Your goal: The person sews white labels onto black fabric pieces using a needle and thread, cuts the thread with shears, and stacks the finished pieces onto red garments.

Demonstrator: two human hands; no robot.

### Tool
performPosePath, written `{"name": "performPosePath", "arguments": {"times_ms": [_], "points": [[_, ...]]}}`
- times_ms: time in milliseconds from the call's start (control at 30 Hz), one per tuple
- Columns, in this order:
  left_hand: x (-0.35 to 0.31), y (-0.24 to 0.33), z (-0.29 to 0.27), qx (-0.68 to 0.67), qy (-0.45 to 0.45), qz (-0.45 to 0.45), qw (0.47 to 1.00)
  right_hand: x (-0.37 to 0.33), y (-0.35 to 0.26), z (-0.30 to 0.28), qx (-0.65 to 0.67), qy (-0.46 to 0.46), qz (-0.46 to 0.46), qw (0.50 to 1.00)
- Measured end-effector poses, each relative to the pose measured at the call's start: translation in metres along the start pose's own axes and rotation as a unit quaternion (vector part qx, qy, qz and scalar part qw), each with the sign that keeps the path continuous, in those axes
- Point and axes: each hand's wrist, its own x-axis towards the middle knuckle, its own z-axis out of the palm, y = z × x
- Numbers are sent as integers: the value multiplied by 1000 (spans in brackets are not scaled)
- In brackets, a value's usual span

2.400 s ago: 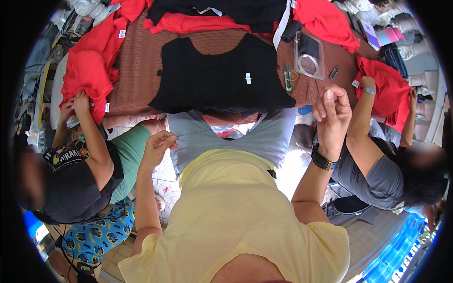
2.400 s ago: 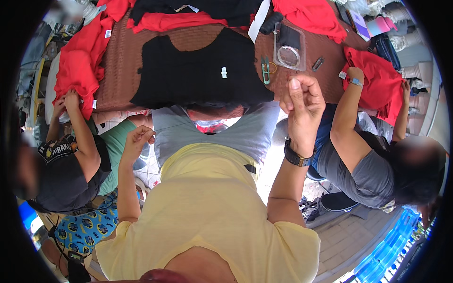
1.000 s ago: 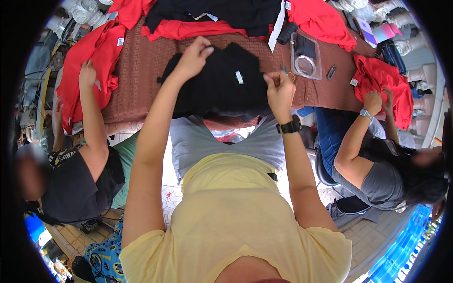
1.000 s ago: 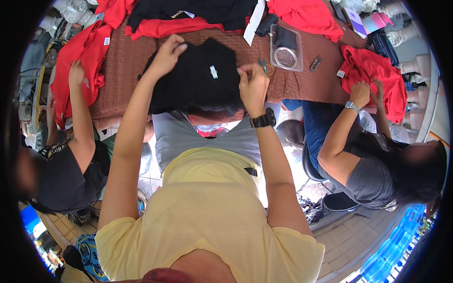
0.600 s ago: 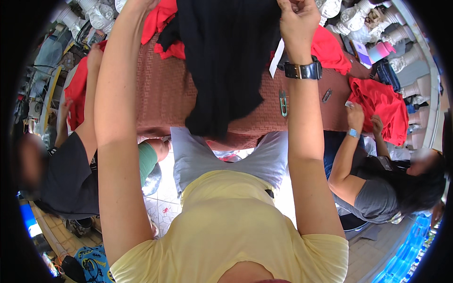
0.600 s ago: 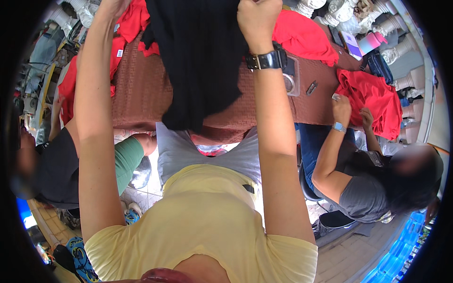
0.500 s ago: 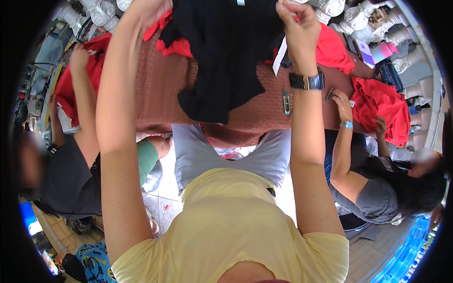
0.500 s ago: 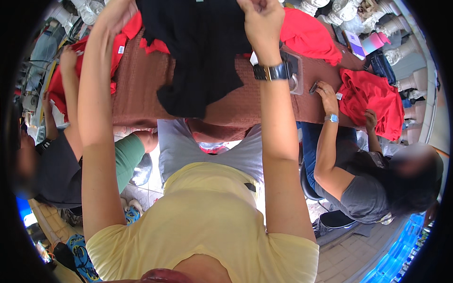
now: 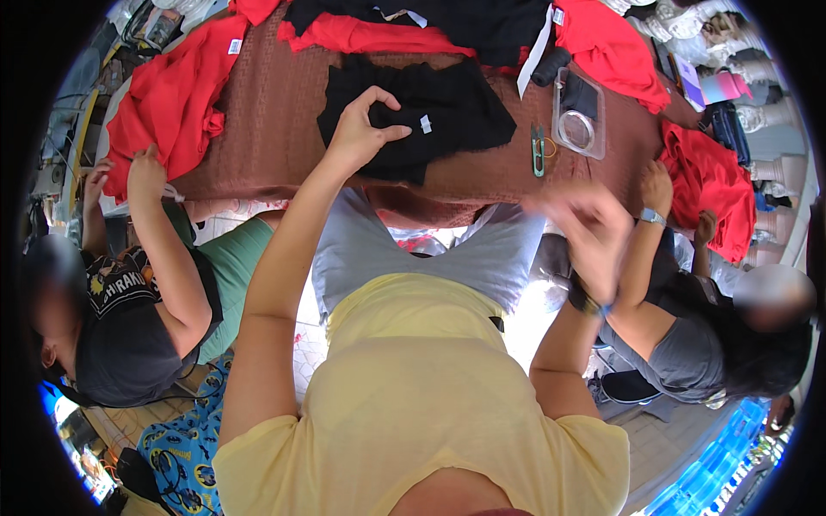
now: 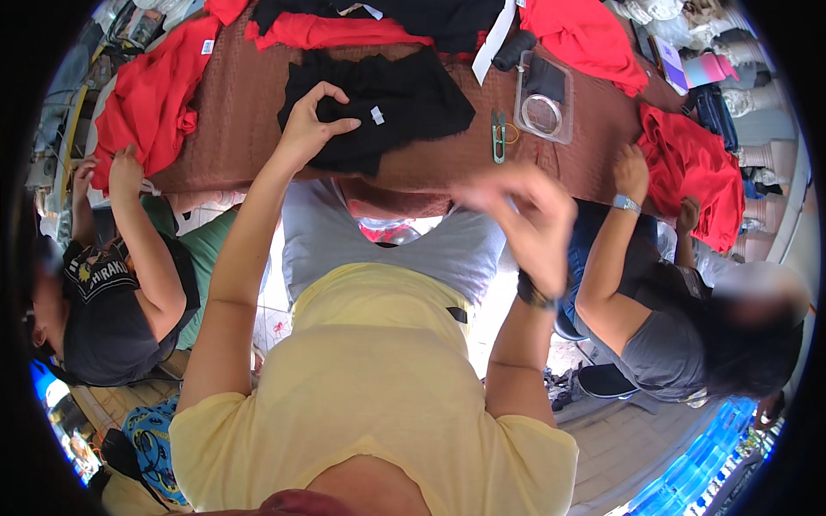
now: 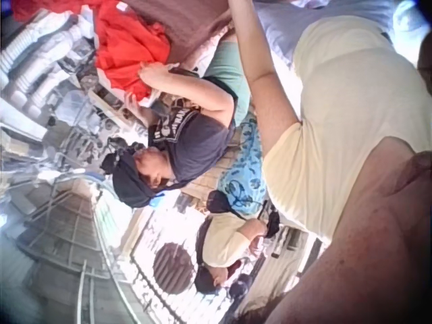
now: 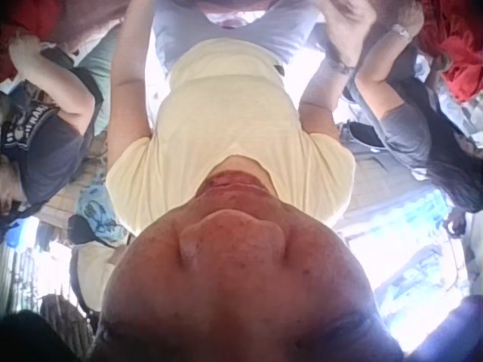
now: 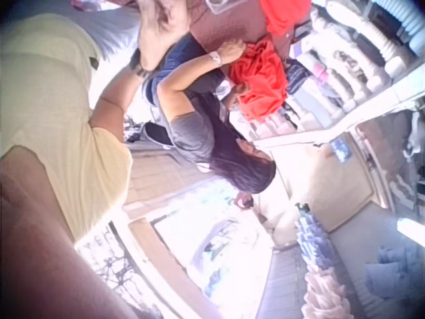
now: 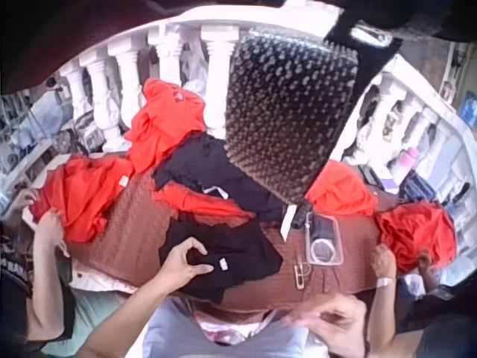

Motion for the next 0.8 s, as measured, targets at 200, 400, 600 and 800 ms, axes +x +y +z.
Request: {"name": "performPosePath", "arguments": {"times_ms": [200,400,600,800], "points": [[7,-1,12,-58,-57,-7,997,-10,-83,-49,491,-457,-313,672],[11,14,22,49,41,130,989,21,-16,-2,145,-25,-20,989],[16,48,28,-92,21,160,983,128,110,43,105,81,-34,991],[5,67,23,-100,16,238,966,130,136,54,243,13,163,956]]}}
